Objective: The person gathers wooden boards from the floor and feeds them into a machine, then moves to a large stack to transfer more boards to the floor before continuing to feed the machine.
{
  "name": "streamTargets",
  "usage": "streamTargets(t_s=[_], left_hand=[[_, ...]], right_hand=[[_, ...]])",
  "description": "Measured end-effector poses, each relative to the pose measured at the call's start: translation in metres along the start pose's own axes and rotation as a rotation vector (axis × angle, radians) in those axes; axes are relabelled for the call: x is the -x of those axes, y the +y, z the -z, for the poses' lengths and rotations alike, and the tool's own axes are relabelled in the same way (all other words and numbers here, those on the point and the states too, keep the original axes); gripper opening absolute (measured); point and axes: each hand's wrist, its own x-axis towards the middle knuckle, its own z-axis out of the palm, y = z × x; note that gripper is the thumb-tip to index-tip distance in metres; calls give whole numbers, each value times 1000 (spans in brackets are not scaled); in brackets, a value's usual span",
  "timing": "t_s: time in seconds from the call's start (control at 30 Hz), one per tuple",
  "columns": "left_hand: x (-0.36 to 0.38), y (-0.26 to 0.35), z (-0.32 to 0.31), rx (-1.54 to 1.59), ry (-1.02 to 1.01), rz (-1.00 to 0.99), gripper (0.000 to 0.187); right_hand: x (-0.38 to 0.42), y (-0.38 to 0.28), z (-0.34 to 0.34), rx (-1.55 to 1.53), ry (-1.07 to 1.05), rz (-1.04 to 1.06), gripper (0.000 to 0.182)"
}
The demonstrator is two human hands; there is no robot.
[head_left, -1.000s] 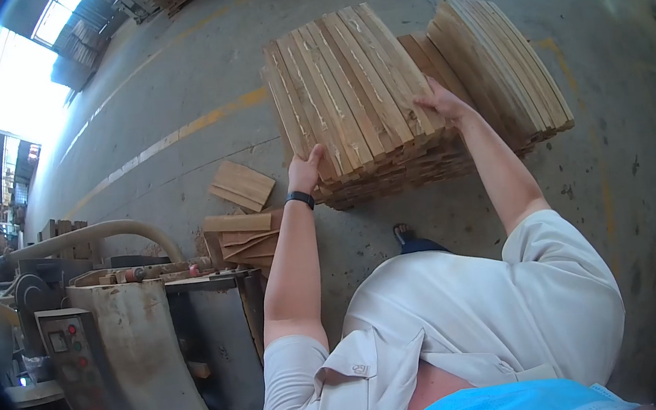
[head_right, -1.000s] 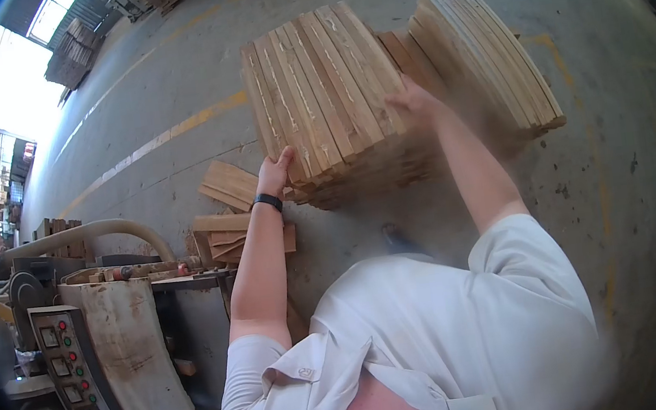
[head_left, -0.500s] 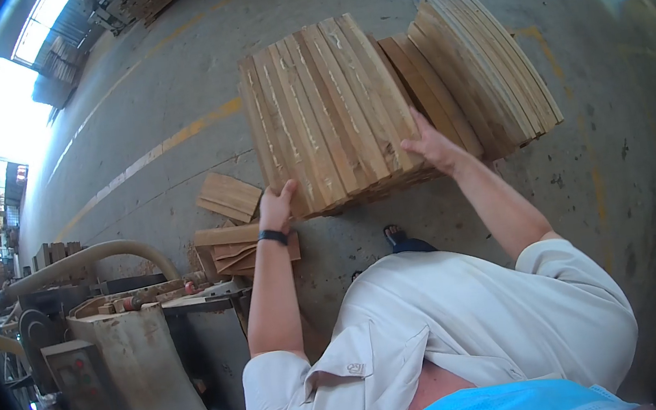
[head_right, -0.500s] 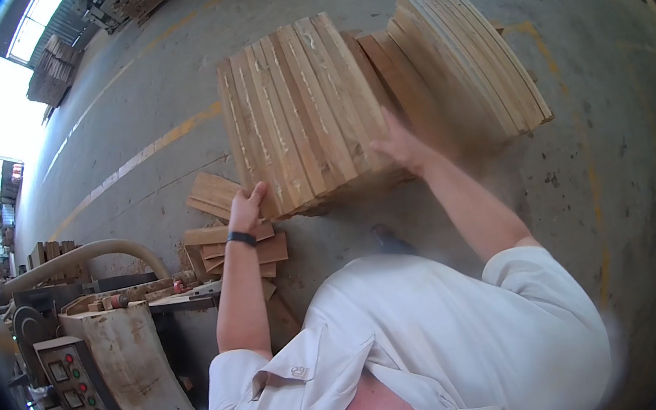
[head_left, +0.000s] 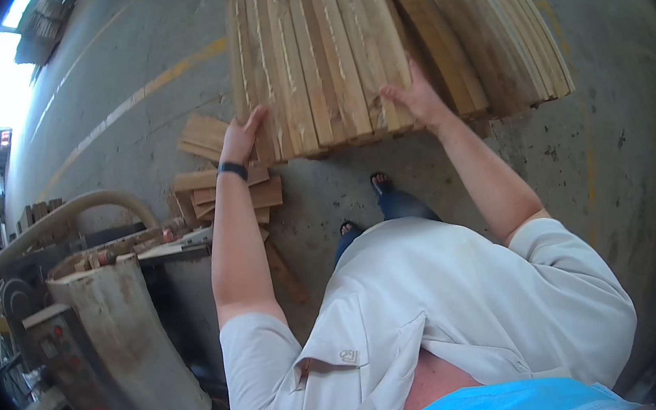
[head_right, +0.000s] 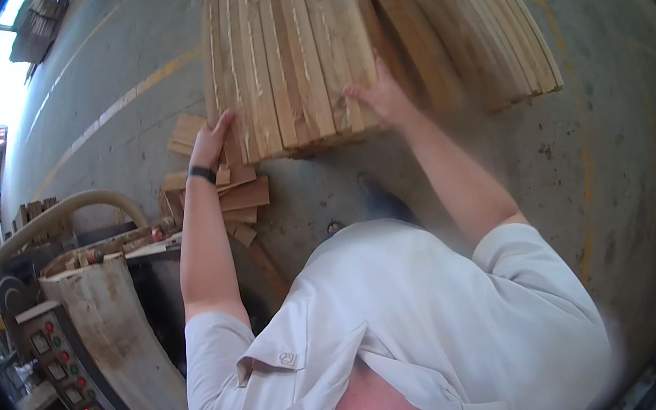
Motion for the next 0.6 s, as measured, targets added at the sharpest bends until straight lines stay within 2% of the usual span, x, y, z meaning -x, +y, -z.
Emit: streamTargets(t_s=[0.13,0.27,0.47,0.6], left_hand=[[23,11,-5,40,13,22,83],[37,-13,0,42,-26,-16,85],[78,-39,8,-37,-58,-24,91],[117,-60,2,-126,10,-25,92]], right_hand=[[12,0,-5,56,-9,27,98],[43,11,-10,19,-18,-80,95],[100,13,-22,25,13,-89,91],[139,26,-22,24,13,-85,91]])
